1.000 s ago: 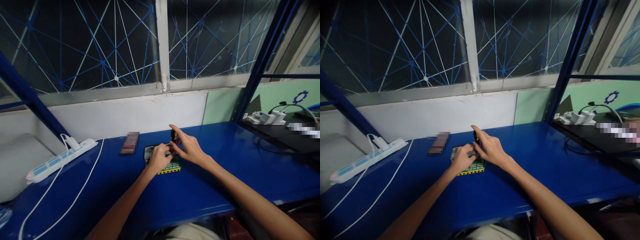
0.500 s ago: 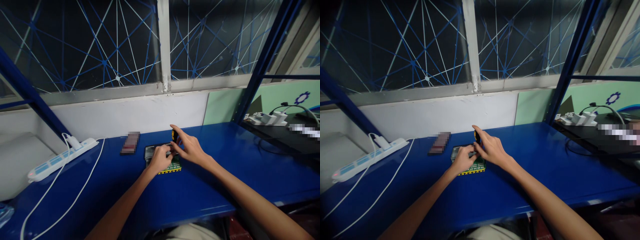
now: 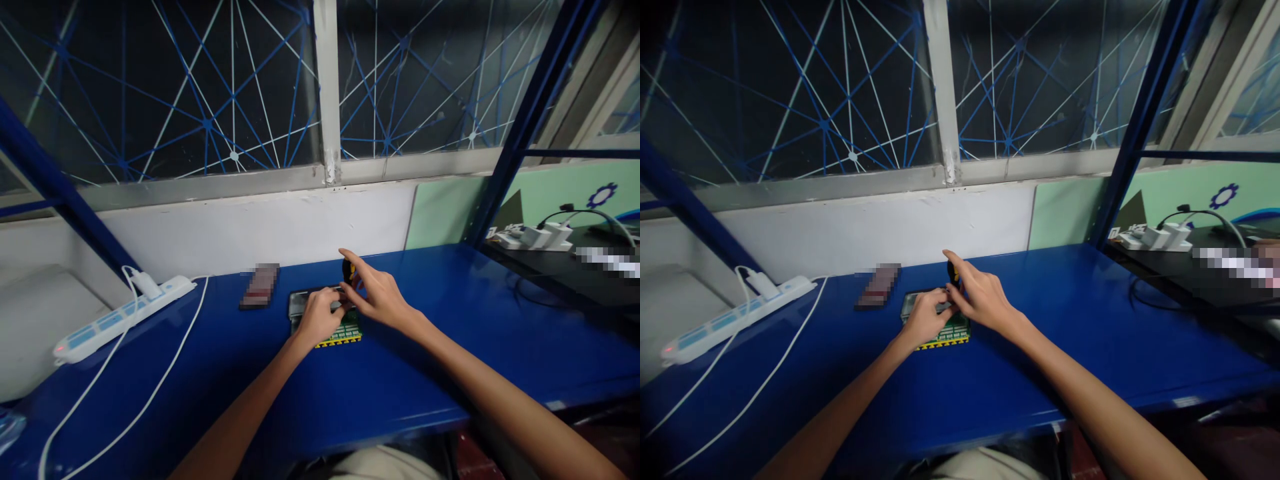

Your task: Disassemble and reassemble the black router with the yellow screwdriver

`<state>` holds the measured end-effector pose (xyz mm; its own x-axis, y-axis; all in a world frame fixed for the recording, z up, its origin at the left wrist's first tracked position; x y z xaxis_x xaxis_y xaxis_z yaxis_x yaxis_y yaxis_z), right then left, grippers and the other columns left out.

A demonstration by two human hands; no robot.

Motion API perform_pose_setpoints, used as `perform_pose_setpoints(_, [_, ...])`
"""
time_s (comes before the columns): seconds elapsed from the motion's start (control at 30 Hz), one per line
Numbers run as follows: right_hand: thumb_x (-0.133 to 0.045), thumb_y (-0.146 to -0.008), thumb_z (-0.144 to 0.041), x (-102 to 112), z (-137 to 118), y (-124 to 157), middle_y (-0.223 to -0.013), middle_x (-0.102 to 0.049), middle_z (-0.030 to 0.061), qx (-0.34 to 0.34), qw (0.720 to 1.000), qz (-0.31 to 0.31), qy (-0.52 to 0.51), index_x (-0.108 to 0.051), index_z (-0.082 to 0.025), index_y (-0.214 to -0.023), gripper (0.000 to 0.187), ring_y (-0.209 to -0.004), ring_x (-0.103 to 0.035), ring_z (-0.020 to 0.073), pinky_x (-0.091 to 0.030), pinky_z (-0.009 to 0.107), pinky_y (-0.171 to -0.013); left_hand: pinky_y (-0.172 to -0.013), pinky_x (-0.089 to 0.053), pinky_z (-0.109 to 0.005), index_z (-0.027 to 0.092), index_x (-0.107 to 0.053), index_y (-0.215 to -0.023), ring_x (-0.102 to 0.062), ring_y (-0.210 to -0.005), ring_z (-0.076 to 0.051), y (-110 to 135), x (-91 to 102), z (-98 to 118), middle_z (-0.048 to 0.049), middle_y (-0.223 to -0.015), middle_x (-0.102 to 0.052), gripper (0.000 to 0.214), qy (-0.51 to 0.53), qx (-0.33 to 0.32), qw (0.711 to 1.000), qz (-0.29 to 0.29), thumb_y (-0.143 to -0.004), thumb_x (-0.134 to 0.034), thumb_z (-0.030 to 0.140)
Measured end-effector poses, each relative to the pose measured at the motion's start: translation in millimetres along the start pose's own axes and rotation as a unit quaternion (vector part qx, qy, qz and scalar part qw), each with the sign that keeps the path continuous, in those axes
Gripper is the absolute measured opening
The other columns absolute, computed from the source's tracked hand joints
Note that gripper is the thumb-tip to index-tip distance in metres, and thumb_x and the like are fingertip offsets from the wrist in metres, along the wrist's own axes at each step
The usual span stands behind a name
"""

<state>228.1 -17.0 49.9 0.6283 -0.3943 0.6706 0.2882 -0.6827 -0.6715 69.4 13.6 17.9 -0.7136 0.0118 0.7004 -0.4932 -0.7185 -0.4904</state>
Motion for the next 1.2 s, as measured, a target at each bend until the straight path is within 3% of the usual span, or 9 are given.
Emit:
perform_pose_setpoints(0.37, [-0.041,-0.092,-0.030,-1.6,0.9,-0.1,-0.096,-0.066,0.0075,0.002,1.000,-0.002,-0.006,-0.024,-0.019,-0.148,0.060,-0.073,-0.063,0.0176,-0.046,0.031,-0.066,-0.080,-0.049,-0.026,0.020,-0.074,-0.087,-0.068,-0.086,-0.019,-0.2,0.7,0.2,-0.0020,-0.094,-0.075,0.018,0.023,0.012,0.999,-0.018,-0.081,-0.062,0.009])
perform_pose_setpoints(0.77, [-0.040,-0.093,-0.029,-1.7,2.1,-0.4,-0.096,-0.066,0.0078,0.014,1.000,0.006,0.015,-0.025,-0.018,-0.148,0.058,-0.070,-0.061,0.0169,-0.045,0.030,-0.062,-0.074,-0.050,-0.027,0.019,-0.074,-0.081,-0.066,-0.078,-0.018,0.1,0.3,-0.1,-0.0019,-0.081,-0.073,0.006,-0.042,-0.001,0.999,0.015,-0.079,-0.069,0.016])
perform_pose_setpoints(1.2, [-0.040,-0.093,-0.029,0.0,0.6,0.0,-0.096,-0.067,0.0086,0.009,1.000,0.001,0.004,-0.025,-0.019,-0.148,0.058,-0.071,-0.063,0.0175,-0.046,0.031,-0.064,-0.081,-0.050,-0.027,0.022,-0.075,-0.091,-0.068,-0.088,-0.019,0.6,-1.6,-1.9,-0.0023,-0.095,-0.074,0.022,-0.022,-0.004,1.000,-0.015,-0.081,-0.061,0.008])
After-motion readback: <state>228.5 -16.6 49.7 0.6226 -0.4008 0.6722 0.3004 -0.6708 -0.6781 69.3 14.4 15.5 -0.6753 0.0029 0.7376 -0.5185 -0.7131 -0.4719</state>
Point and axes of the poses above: each hand's wrist, its own y-axis away from the middle knuckle, its own x-axis out of the back of the hand, z = x × y, the point moved 1 cm from there along -y, towards the middle knuckle
